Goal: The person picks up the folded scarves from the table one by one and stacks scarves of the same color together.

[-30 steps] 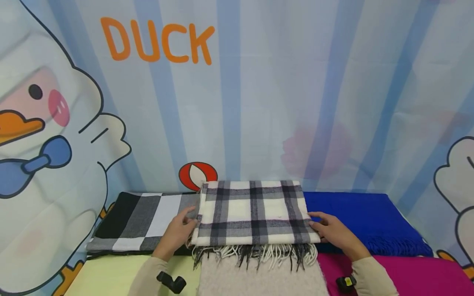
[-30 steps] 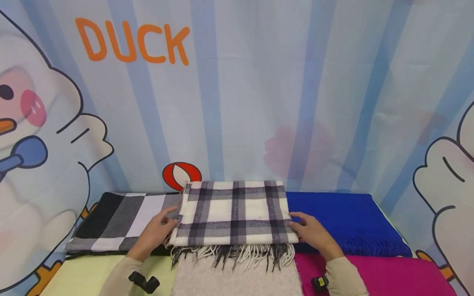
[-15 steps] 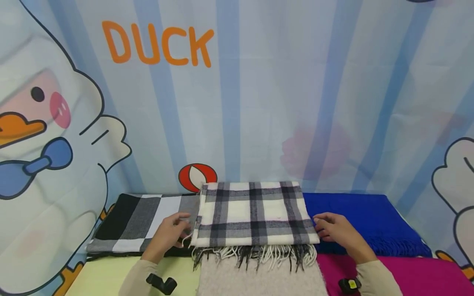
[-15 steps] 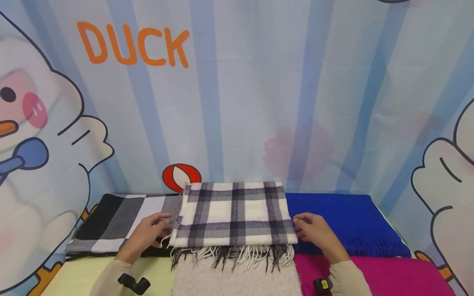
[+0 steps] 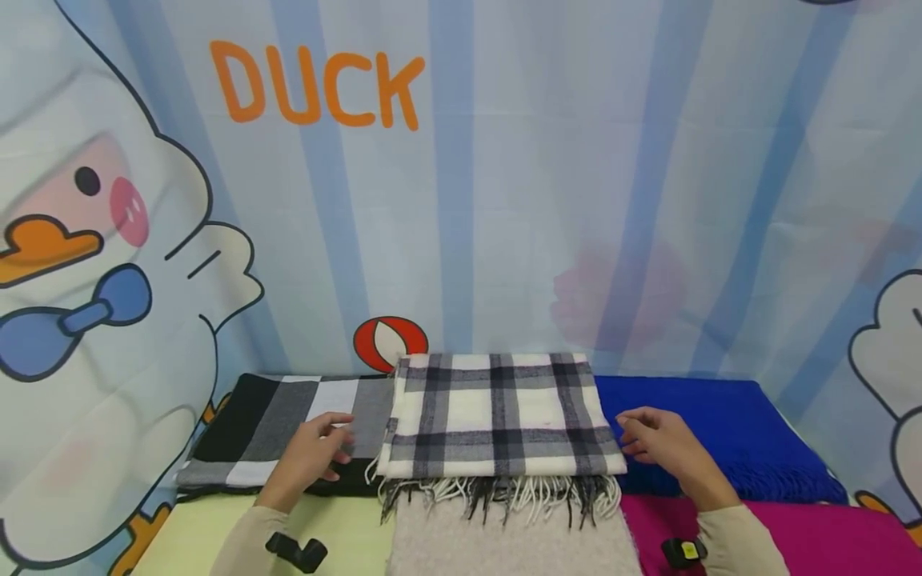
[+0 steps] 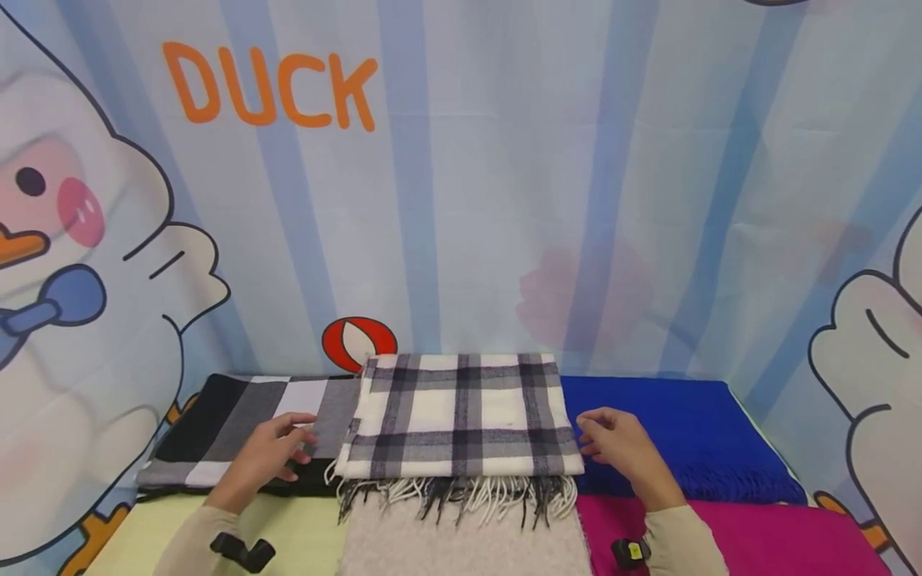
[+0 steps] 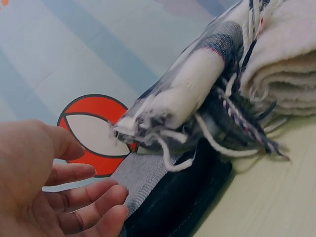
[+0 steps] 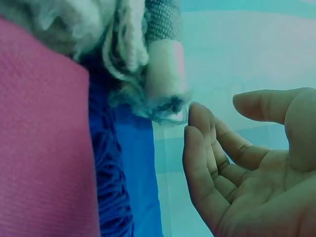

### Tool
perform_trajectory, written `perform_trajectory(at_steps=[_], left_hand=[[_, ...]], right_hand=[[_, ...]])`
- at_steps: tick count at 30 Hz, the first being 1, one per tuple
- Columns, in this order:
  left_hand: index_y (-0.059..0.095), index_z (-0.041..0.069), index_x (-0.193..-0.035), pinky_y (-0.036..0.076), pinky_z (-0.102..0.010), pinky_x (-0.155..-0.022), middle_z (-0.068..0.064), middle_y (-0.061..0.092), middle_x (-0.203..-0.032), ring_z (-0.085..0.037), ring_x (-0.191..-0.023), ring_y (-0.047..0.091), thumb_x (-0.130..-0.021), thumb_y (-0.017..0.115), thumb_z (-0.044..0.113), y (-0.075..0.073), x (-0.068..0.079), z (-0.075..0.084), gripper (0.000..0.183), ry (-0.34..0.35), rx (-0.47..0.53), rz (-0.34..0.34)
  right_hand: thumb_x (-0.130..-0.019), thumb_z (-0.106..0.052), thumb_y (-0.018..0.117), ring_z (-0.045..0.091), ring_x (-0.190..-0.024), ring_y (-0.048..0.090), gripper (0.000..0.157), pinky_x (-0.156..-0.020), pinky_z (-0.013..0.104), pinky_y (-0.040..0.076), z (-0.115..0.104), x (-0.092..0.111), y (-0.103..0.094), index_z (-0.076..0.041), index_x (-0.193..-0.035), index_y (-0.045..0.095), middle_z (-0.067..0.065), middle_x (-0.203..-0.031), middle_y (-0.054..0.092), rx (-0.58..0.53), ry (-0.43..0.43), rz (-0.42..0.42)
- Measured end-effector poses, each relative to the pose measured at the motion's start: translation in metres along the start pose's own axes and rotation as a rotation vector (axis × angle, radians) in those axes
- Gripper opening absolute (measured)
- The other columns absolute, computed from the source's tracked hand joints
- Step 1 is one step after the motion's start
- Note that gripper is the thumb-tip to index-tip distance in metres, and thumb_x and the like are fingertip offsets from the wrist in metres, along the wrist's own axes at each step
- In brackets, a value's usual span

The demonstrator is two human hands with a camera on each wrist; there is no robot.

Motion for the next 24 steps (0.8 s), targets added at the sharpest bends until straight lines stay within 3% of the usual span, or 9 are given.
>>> perform_trajectory(at_steps=[24], left_hand=[[0.054,-0.001,-0.14,0.058,-0.038,-0.058,-0.018,0.068,-0.109,-0.018,-0.077,0.067,-0.105,0.052,0.019,-0.034,0.007,-0.029,0.04,-0.055,-0.005,0.024]], right_hand=[[-0.104,-0.036,0.057,0.019,-0.086,0.068,0.05,-0.079,0.039,0.057,-0.019,-0.011,0.022,0.004,-0.134,0.056,0.013,-0.105,0.069,-0.037,0.006,-0.061]])
Point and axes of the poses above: each hand's wrist, its own x-axis away from the middle knuckle, its own y-axis out of the palm, z = x × y, the point moved 7 cm from there along -x, towards the middle knuckle
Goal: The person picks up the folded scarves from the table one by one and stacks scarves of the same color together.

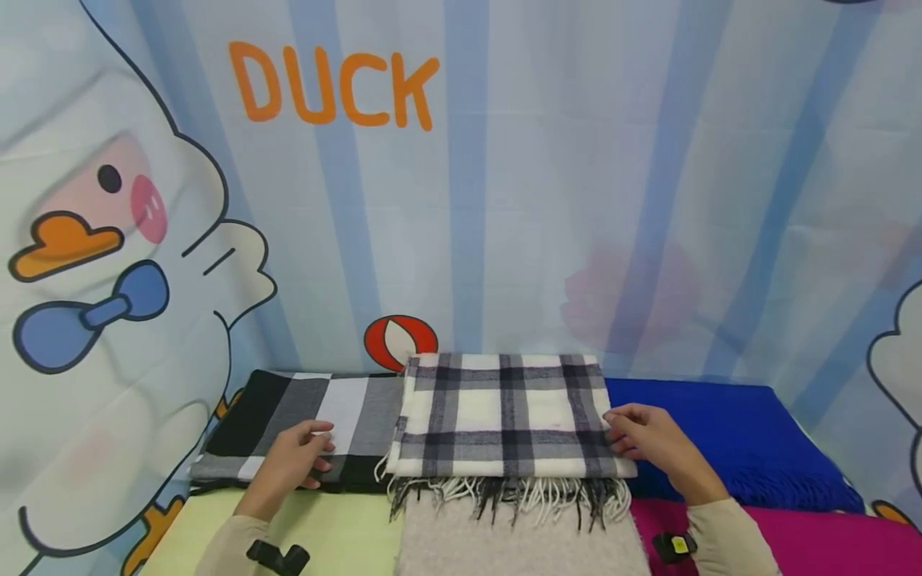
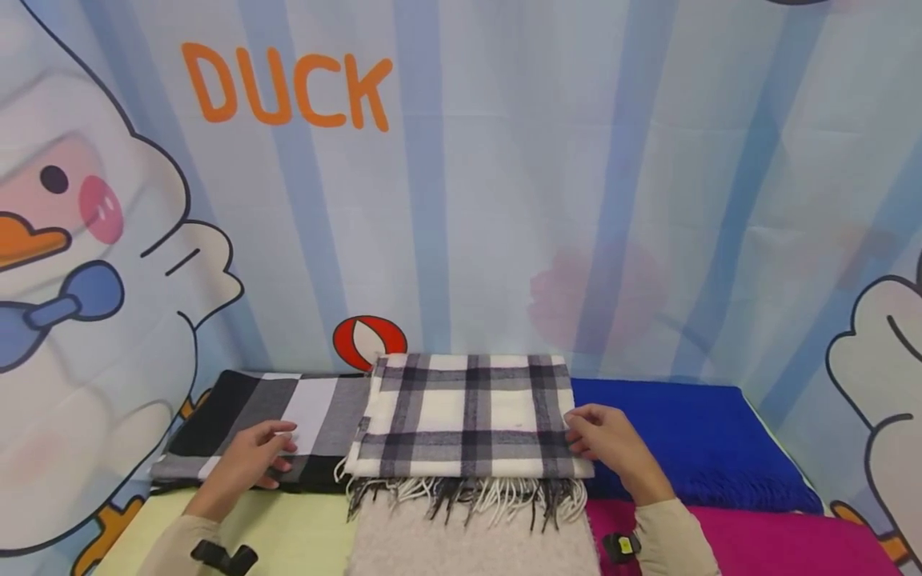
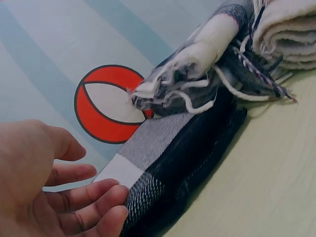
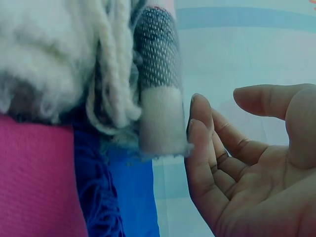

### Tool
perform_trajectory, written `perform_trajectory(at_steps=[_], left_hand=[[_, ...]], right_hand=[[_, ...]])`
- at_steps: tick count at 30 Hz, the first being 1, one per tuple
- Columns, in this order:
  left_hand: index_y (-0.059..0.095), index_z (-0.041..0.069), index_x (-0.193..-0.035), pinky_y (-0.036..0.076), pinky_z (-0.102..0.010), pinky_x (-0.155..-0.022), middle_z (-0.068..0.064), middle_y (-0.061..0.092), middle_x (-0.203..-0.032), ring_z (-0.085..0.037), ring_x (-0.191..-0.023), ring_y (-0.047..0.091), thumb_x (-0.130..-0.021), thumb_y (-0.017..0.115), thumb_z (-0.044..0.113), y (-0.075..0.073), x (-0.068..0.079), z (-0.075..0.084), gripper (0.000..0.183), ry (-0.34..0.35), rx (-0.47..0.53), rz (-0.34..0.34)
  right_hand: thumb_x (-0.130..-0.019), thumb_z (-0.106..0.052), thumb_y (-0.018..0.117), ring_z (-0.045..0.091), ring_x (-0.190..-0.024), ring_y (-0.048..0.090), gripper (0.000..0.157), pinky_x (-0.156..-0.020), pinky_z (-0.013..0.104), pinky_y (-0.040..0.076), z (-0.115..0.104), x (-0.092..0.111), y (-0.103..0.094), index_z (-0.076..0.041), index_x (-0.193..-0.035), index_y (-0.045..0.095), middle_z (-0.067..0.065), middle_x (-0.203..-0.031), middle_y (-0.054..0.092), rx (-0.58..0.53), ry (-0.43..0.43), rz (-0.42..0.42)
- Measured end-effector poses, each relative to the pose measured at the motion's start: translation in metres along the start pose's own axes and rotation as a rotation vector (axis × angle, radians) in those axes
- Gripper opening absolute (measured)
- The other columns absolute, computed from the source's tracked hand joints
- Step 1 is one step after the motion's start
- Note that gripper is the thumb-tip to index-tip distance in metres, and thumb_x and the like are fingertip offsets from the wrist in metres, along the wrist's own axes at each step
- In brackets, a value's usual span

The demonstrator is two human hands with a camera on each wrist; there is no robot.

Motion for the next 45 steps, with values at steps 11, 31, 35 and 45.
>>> perform_trajectory(at_steps=[11,31,35,45], left_hand=[[0.052,-0.002,-0.142,0.057,-0.037,-0.06,-0.019,0.067,-0.113,-0.018,-0.079,0.066,-0.106,0.05,0.02,-0.015,0.003,-0.009,0.042,-0.028,0.017,0.01],[0.051,-0.002,-0.141,0.058,-0.036,-0.064,-0.018,0.067,-0.113,-0.018,-0.081,0.066,-0.107,0.049,0.021,-0.043,0.003,-0.028,0.042,-0.071,0.028,0.035],[0.05,-0.002,-0.142,0.058,-0.036,-0.064,-0.019,0.067,-0.113,-0.018,-0.081,0.066,-0.107,0.048,0.022,-0.05,0.002,-0.03,0.042,-0.067,0.016,0.052],[0.049,-0.002,-0.143,0.059,-0.035,-0.064,-0.022,0.065,-0.117,-0.018,-0.083,0.065,-0.107,0.046,0.021,-0.067,0.0,-0.041,0.042,-0.082,-0.024,0.093]], right_hand=[[-0.103,-0.036,0.058,0.019,-0.087,0.067,0.049,-0.077,0.037,0.057,-0.004,-0.007,0.011,0.003,-0.133,0.058,0.012,-0.104,0.069,0.009,-0.001,-0.007],[-0.103,-0.033,0.058,0.018,-0.083,0.067,0.043,-0.074,0.034,0.057,-0.019,-0.016,0.042,0.003,-0.126,0.062,0.012,-0.101,0.07,0.005,-0.023,-0.051],[-0.103,-0.034,0.059,0.018,-0.084,0.068,0.046,-0.074,0.035,0.057,-0.025,-0.018,0.047,0.003,-0.13,0.061,0.012,-0.101,0.071,0.01,-0.045,-0.064],[-0.103,-0.028,0.058,0.018,-0.084,0.068,0.037,-0.076,0.035,0.057,-0.039,-0.018,0.061,0.001,-0.126,0.064,0.012,-0.102,0.07,0.004,-0.095,-0.079]])
Point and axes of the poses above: each hand's wrist, its own x-axis away from the middle knuckle, its own y-axis out of the palm, z = x × y, the point moved 7 cm from there along -x, towards the middle knuckle
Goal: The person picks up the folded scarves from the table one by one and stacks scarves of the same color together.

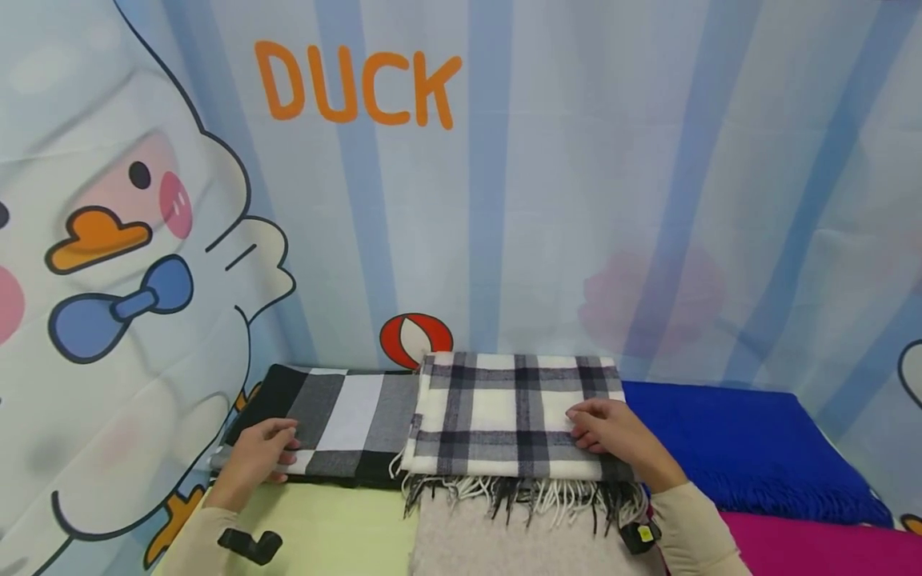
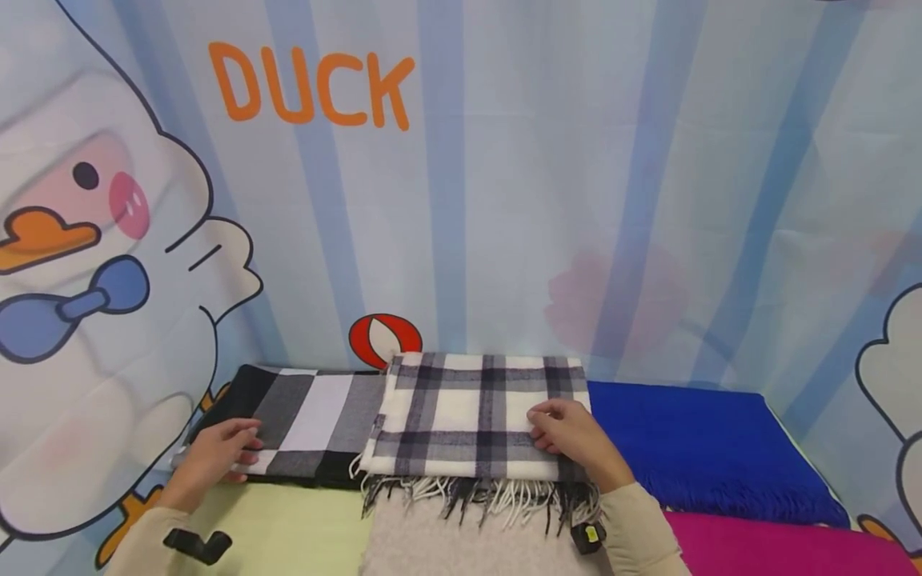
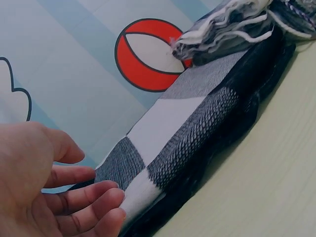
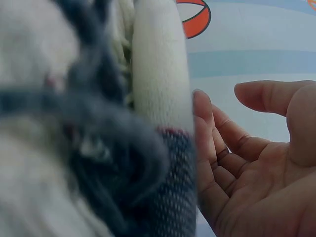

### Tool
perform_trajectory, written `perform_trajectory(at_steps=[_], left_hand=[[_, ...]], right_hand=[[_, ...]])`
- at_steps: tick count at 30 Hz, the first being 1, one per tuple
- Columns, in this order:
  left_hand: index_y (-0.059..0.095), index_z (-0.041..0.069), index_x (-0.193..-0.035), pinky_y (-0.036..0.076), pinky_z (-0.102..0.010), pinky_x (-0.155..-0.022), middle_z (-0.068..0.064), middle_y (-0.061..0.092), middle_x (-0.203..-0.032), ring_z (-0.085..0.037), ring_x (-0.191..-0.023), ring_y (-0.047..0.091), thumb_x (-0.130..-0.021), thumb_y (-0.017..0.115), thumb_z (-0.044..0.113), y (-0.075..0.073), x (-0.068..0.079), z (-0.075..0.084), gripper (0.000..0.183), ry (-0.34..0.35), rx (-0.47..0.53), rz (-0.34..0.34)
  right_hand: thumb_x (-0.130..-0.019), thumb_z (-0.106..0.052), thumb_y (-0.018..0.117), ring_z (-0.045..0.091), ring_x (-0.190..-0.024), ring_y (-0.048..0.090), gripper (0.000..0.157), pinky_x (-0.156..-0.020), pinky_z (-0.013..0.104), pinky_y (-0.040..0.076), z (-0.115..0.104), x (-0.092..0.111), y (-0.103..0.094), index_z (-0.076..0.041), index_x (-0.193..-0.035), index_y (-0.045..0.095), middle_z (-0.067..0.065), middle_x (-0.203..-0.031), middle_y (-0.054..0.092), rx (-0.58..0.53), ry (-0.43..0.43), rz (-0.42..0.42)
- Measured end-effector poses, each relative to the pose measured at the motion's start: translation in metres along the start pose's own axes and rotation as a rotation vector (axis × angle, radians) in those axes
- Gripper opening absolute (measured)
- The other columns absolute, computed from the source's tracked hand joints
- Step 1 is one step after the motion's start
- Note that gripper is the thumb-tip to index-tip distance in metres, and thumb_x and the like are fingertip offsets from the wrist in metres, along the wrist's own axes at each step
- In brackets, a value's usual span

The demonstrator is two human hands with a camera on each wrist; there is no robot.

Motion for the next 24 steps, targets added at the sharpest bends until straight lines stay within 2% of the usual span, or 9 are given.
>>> perform_trajectory(at_steps=[6,17,24], left_hand=[[0.048,-0.003,-0.144,0.059,-0.035,-0.065,-0.021,0.065,-0.117,-0.02,-0.086,0.065,-0.107,0.046,0.022,-0.009,-0.003,-0.005,0.044,-0.022,-0.021,0.021],[0.049,-0.006,-0.142,0.06,-0.036,-0.071,-0.028,0.06,-0.129,-0.035,-0.109,0.062,-0.105,0.044,0.024,-0.021,-0.006,-0.007,0.047,-0.036,-0.098,0.083],[0.05,-0.008,-0.14,0.059,-0.038,-0.072,-0.032,0.056,-0.133,-0.04,-0.111,0.061,-0.106,0.044,0.023,-0.028,-0.004,-0.005,0.046,-0.016,-0.126,0.1]], right_hand=[[-0.103,-0.029,0.059,0.019,-0.082,0.067,0.036,-0.073,0.034,0.056,-0.005,-0.002,0.006,0.001,-0.123,0.065,0.013,-0.099,0.07,-0.01,-0.01,-0.017],[-0.103,-0.026,0.059,0.018,-0.079,0.067,0.032,-0.071,0.033,0.055,-0.006,-0.005,0.015,-0.002,-0.124,0.066,0.011,-0.097,0.07,-0.036,0.003,0.003],[-0.103,-0.026,0.059,0.019,-0.078,0.066,0.032,-0.071,0.033,0.055,-0.008,-0.005,0.017,-0.002,-0.124,0.066,0.011,-0.098,0.069,-0.039,0.001,0.004]])
Point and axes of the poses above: each hand's wrist, its own x-axis away from the middle knuckle, its own y-axis out of the palm, z = x × y, the point moved 7 cm from there along -x, towards the middle knuckle
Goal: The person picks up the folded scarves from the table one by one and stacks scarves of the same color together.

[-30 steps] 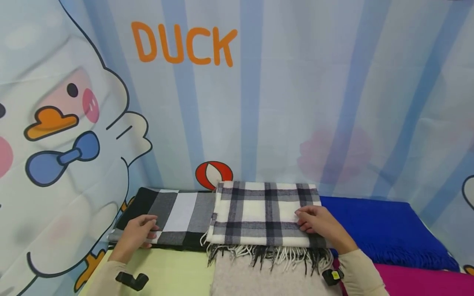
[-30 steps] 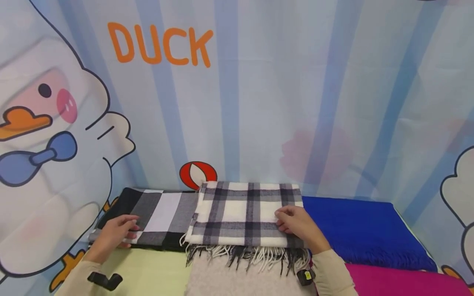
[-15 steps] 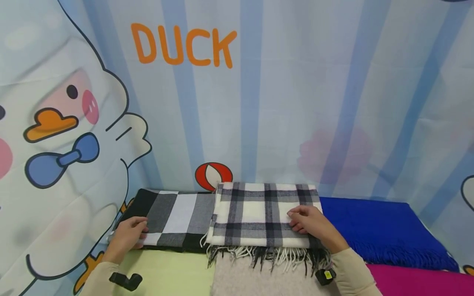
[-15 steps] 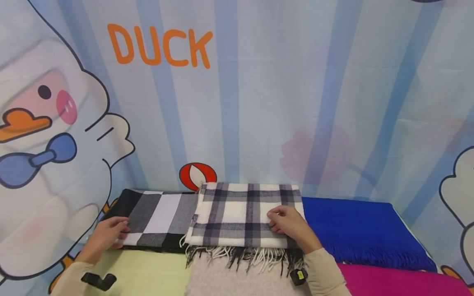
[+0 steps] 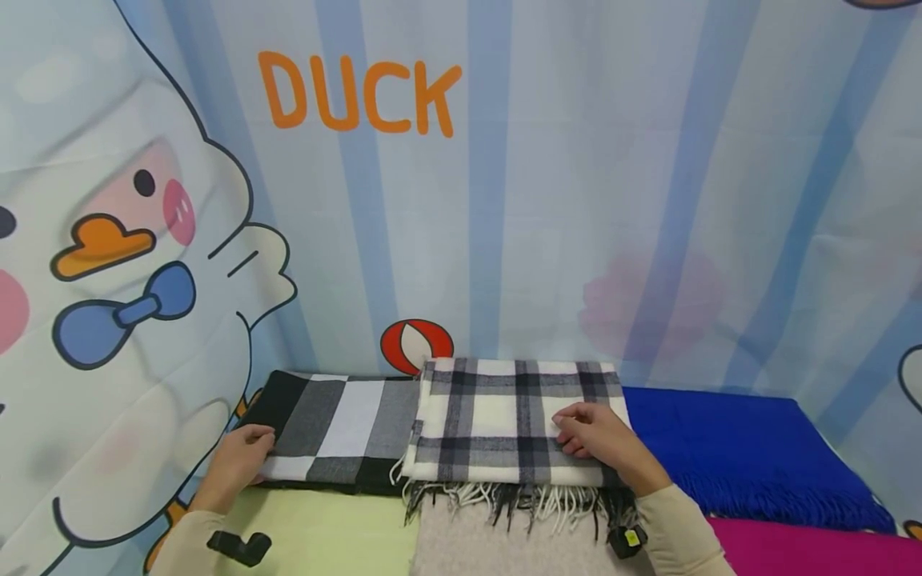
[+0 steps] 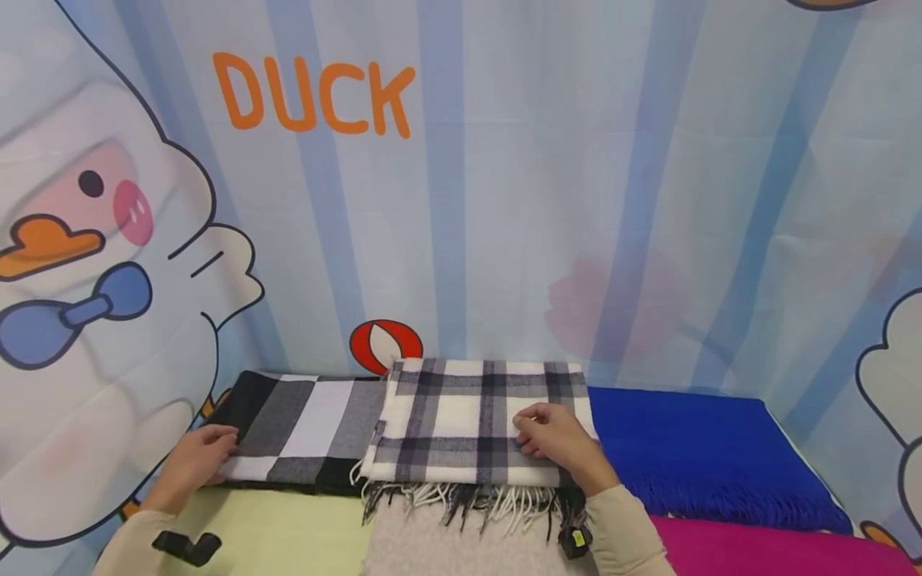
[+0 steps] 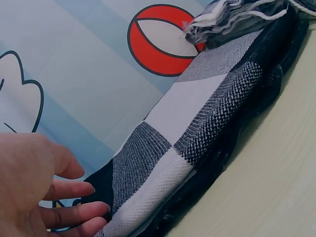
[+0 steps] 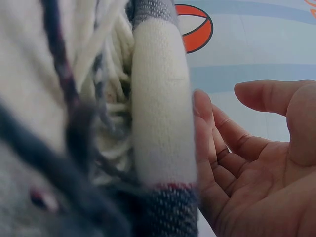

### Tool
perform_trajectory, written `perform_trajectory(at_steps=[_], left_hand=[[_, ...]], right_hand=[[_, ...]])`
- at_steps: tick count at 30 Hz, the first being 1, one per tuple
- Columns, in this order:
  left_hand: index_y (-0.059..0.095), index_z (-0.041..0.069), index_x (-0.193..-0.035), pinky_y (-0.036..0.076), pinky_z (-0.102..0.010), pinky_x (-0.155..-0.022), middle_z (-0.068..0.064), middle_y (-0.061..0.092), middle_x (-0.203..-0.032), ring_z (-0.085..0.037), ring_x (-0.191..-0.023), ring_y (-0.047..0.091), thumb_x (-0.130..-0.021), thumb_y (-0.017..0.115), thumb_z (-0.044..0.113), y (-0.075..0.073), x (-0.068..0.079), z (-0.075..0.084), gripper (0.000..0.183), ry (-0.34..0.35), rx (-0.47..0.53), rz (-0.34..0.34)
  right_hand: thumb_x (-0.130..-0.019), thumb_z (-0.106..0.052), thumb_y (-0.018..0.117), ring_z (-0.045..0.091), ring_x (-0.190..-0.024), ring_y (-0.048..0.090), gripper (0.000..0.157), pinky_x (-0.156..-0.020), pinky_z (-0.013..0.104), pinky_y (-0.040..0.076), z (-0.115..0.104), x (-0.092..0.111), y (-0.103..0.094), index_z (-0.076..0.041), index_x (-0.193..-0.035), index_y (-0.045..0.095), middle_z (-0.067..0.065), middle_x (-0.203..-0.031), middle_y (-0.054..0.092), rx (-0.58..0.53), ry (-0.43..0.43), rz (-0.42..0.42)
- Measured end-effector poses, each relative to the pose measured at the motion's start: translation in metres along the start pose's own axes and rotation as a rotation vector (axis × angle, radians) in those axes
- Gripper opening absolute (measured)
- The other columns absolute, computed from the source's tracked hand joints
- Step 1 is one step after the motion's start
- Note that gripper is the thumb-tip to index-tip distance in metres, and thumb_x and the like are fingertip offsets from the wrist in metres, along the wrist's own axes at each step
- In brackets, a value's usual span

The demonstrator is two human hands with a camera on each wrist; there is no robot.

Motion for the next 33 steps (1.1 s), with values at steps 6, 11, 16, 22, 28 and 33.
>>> perform_trajectory(at_steps=[6,11,16,22,28,33], left_hand=[[0.051,-0.009,-0.137,0.059,-0.039,-0.072,-0.034,0.053,-0.135,-0.039,-0.107,0.061,-0.105,0.044,0.024,-0.006,0.0,-0.003,0.047,0.014,-0.074,0.029],[0.05,-0.01,-0.137,0.055,-0.05,-0.083,-0.035,0.051,-0.136,-0.045,-0.113,0.058,-0.105,0.044,0.026,-0.01,0.002,-0.005,0.048,0.0,-0.123,0.021],[0.05,-0.011,-0.137,0.05,-0.059,-0.091,-0.036,0.05,-0.138,-0.05,-0.119,0.053,-0.105,0.044,0.026,-0.012,0.004,-0.003,0.049,0.009,-0.146,0.021],[0.052,-0.011,-0.134,0.05,-0.058,-0.09,-0.036,0.053,-0.135,-0.05,-0.118,0.054,-0.104,0.044,0.025,-0.013,0.005,-0.002,0.047,0.015,-0.161,0.047],[0.052,-0.011,-0.134,0.05,-0.059,-0.09,-0.036,0.052,-0.136,-0.05,-0.119,0.053,-0.104,0.044,0.024,-0.013,0.008,-0.001,0.047,0.03,-0.159,0.054],[0.052,-0.011,-0.135,0.05,-0.058,-0.091,-0.036,0.051,-0.137,-0.05,-0.12,0.053,-0.104,0.044,0.024,-0.014,0.006,-0.005,0.048,0.009,-0.153,0.063]], right_hand=[[-0.103,-0.026,0.059,0.019,-0.079,0.066,0.033,-0.071,0.033,0.055,-0.001,0.0,0.001,-0.002,-0.124,0.065,0.011,-0.098,0.069,0.005,0.001,-0.003],[-0.103,-0.028,0.059,0.018,-0.079,0.066,0.034,-0.072,0.034,0.055,-0.001,0.001,0.002,-0.002,-0.124,0.065,0.011,-0.098,0.069,0.013,-0.004,-0.004],[-0.103,-0.025,0.059,0.019,-0.079,0.066,0.032,-0.073,0.033,0.055,-0.001,0.002,0.002,-0.002,-0.123,0.066,0.011,-0.098,0.069,-0.001,-0.008,-0.007],[-0.103,-0.025,0.059,0.019,-0.08,0.066,0.032,-0.073,0.033,0.055,-0.001,0.001,0.002,-0.002,-0.124,0.066,0.011,-0.098,0.069,-0.006,-0.018,-0.014],[-0.104,-0.026,0.059,0.019,-0.08,0.067,0.032,-0.073,0.033,0.055,0.0,0.0,0.002,-0.002,-0.125,0.065,0.011,-0.098,0.069,-0.006,-0.003,-0.015],[-0.104,-0.025,0.058,0.019,-0.08,0.066,0.032,-0.073,0.033,0.055,0.002,-0.001,0.003,-0.002,-0.124,0.065,0.011,-0.098,0.069,-0.014,0.005,-0.02]])
Point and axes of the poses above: each hand's wrist, its own x-axis away from the middle knuckle, its own y-axis out of the palm, z = x × y, the point moved 7 cm from there along -x, towards the middle knuckle
